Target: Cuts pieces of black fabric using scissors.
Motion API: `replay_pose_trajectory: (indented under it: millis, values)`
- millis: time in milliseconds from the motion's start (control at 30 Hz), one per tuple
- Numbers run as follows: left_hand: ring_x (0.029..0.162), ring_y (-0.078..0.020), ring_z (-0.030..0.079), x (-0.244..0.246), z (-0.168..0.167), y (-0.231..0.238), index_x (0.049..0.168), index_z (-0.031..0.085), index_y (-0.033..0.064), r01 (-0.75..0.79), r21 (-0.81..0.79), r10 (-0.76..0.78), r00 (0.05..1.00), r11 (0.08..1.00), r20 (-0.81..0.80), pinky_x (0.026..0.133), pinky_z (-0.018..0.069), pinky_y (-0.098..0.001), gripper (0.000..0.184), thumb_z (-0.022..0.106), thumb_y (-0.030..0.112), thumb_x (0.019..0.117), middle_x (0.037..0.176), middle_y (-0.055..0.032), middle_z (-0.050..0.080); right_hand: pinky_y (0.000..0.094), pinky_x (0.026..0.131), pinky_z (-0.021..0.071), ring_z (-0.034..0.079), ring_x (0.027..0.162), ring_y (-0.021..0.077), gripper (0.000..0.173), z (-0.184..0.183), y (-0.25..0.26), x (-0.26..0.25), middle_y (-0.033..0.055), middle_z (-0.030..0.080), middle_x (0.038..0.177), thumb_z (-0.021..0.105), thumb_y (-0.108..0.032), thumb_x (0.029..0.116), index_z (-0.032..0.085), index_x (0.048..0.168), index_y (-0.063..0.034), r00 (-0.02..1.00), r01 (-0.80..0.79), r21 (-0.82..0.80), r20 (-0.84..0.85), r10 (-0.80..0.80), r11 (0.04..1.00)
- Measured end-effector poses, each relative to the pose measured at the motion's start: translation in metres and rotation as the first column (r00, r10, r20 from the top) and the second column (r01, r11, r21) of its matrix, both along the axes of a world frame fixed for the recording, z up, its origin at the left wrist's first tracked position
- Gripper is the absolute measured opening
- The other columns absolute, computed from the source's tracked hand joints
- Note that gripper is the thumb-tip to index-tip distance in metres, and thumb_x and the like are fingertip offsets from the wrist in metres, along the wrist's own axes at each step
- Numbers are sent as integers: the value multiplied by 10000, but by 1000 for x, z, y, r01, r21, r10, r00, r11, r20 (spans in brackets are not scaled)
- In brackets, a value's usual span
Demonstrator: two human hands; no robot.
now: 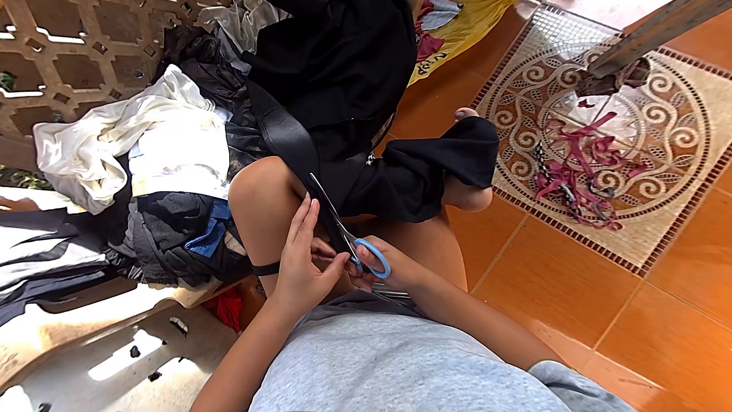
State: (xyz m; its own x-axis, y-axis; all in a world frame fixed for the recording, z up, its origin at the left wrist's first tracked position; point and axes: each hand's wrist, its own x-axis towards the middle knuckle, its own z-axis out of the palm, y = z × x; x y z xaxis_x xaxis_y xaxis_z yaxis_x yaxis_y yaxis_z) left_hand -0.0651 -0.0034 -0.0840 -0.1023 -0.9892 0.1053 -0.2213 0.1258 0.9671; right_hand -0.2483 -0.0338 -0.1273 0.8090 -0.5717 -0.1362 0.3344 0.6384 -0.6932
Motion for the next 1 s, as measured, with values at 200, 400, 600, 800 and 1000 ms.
replay_pose_trajectory:
  millis: [200,400,600,800,1000]
  values:
    - [782,37,647,0,1,0,1524,287,-151,20,5,-20,1000,1000,-1,710,572,-149,869,775,11,823,1591,-290,278,111,516,464,580,559,-45,499,-1,-1,0,-132,615,686,591,-698,899,612,789,-212,999,-4,6,37,3,1000]
    - [786,41,642,1,2,0,1520,291,-156,21,2,-21,1000,1000,-1,708,567,-143,870,778,13,819,1585,-290,288,118,521,466,586,564,-39,510,-1,-6,2,-125,622,681,567,-702,916,617,798,-208,999,-20,-27,36,21,999]
    - [775,49,638,3,5,2,1529,287,-141,29,24,-28,999,999,-24,708,570,-139,881,778,13,814,1587,-267,293,117,504,444,570,545,-43,524,1,-8,6,-125,616,659,560,-721,905,612,789,-213,999,-18,-11,42,19,1000]
    - [774,44,646,5,8,3,1517,285,-159,29,59,-26,998,998,-64,701,575,-145,872,771,9,813,1574,-270,305,111,506,453,563,543,-52,493,7,-5,8,-143,602,656,600,-703,889,613,775,-224,1000,-6,35,-3,6,999]
    - [771,44,647,6,9,6,1520,269,-161,35,78,-27,995,996,-93,698,581,-149,884,772,9,813,1572,-267,303,105,490,446,562,531,-51,475,6,-4,8,-135,602,654,633,-670,892,599,769,-212,1000,3,50,1,-3,999]
